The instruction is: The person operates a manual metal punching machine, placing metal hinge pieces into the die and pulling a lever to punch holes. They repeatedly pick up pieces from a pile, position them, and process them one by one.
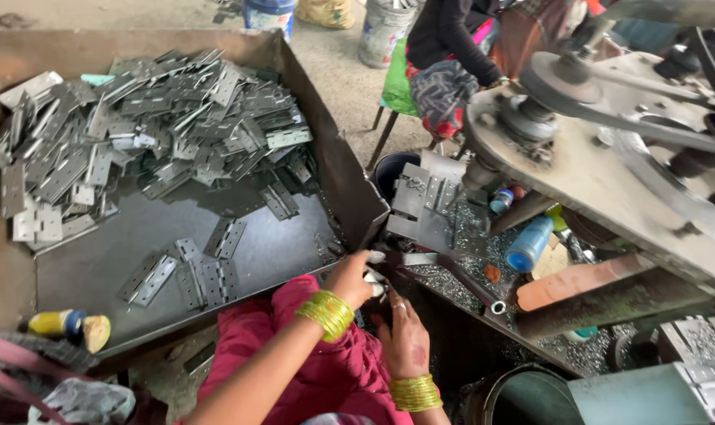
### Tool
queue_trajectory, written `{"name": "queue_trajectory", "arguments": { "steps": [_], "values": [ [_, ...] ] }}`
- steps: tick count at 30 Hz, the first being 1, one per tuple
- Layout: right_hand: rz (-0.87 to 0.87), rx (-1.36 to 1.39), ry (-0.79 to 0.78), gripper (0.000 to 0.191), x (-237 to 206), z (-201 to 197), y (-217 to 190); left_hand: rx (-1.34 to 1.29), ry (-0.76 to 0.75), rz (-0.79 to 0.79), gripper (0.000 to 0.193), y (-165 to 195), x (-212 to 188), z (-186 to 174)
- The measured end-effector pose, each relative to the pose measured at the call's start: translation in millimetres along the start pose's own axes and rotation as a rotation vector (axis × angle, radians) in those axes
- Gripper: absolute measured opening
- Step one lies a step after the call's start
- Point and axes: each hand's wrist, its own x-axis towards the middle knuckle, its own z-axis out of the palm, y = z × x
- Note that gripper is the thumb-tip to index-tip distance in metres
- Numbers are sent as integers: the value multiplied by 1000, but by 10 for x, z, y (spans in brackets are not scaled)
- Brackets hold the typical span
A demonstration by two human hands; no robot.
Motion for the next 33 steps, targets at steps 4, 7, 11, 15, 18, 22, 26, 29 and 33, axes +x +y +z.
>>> {"name": "queue_trajectory", "arguments": {
  "steps": [4,7,11,15,18,22,26,29,33],
  "values": [
    [511,676,-156,55,-227,21,470,-465,-235,-104,41,-28,-114,381],
    [784,1130,-148,50,-356,33,672,-347,-222,-198,37,-120,-165,522],
    [820,1353,-98,44,-403,130,754,-392,-188,-222,33,-247,-178,506],
    [762,1178,-127,47,-184,65,692,-423,-171,-229,28,-364,-99,350],
    [770,1325,-102,50,136,-242,507,-603,-236,-310,29,-343,116,323],
    [253,235,-34,87,398,-978,178,-691,-167,-225,31,-38,714,555],
    [-90,-299,227,81,690,-1418,111,228,116,18,33,388,1194,896],
    [289,-461,-93,65,674,-1401,253,517,256,248,51,602,1193,1099],
    [422,-391,-261,61,187,-1162,589,879,210,450,43,653,729,1150]
  ]
}}
